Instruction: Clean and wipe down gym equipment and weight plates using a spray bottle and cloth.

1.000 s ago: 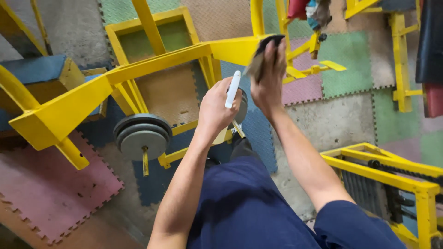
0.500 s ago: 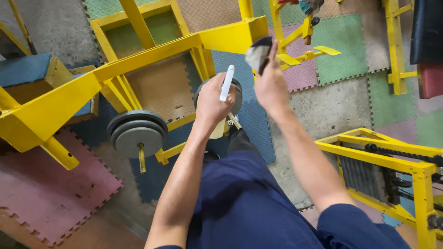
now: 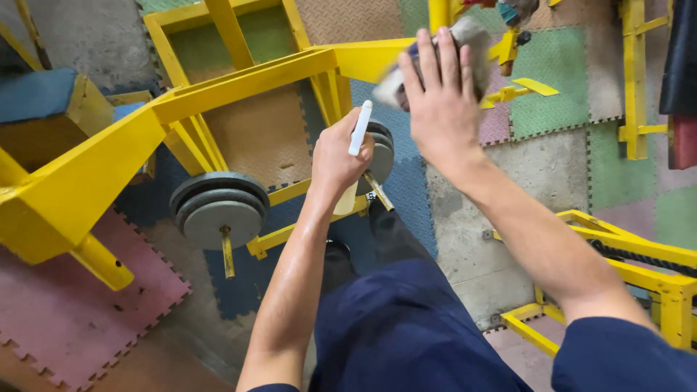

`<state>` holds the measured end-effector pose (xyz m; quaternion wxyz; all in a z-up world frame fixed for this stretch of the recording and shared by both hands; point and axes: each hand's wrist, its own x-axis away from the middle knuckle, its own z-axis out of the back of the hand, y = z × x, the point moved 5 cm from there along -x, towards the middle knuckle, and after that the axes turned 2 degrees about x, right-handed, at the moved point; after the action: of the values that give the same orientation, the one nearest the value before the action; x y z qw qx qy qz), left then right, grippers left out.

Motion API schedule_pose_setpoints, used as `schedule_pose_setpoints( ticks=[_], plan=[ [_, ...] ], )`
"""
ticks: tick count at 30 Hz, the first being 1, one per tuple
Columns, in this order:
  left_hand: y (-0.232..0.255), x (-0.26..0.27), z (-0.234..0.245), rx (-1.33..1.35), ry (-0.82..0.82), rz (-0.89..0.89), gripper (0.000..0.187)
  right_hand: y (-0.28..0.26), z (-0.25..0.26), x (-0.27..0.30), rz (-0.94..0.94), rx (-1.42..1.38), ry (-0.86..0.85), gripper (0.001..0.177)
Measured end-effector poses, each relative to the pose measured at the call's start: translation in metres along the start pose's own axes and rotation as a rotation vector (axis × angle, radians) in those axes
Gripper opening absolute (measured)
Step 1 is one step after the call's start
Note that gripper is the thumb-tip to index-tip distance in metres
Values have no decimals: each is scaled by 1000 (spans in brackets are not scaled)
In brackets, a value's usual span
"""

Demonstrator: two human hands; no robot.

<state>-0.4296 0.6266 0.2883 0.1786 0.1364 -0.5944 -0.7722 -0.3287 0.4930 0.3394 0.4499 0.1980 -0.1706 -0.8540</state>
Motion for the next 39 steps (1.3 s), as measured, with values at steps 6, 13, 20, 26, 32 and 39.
schedule_pose_setpoints(
  ticks=[6,13,20,26,32,39],
  plan=[
    [-47,-8,5,33,9,58,16,-53,-91,-28,75,654,-367,64],
    [-113,-16,5,16,51,89,18,-118,-270,-53,14,561,-405,65],
    [-146,-29,0,20,85,29,20,-144,-359,-66,278,459,-498,62],
    [-152,-37,-7,-3,40,49,22,-73,-262,-11,-309,-698,-180,54],
    [-163,-52,-13,7,64,17,33,-84,-170,-26,-54,-90,-258,68],
    [-207,-68,-25,-59,97,21,37,-150,-350,-65,9,-215,-345,73]
  ],
)
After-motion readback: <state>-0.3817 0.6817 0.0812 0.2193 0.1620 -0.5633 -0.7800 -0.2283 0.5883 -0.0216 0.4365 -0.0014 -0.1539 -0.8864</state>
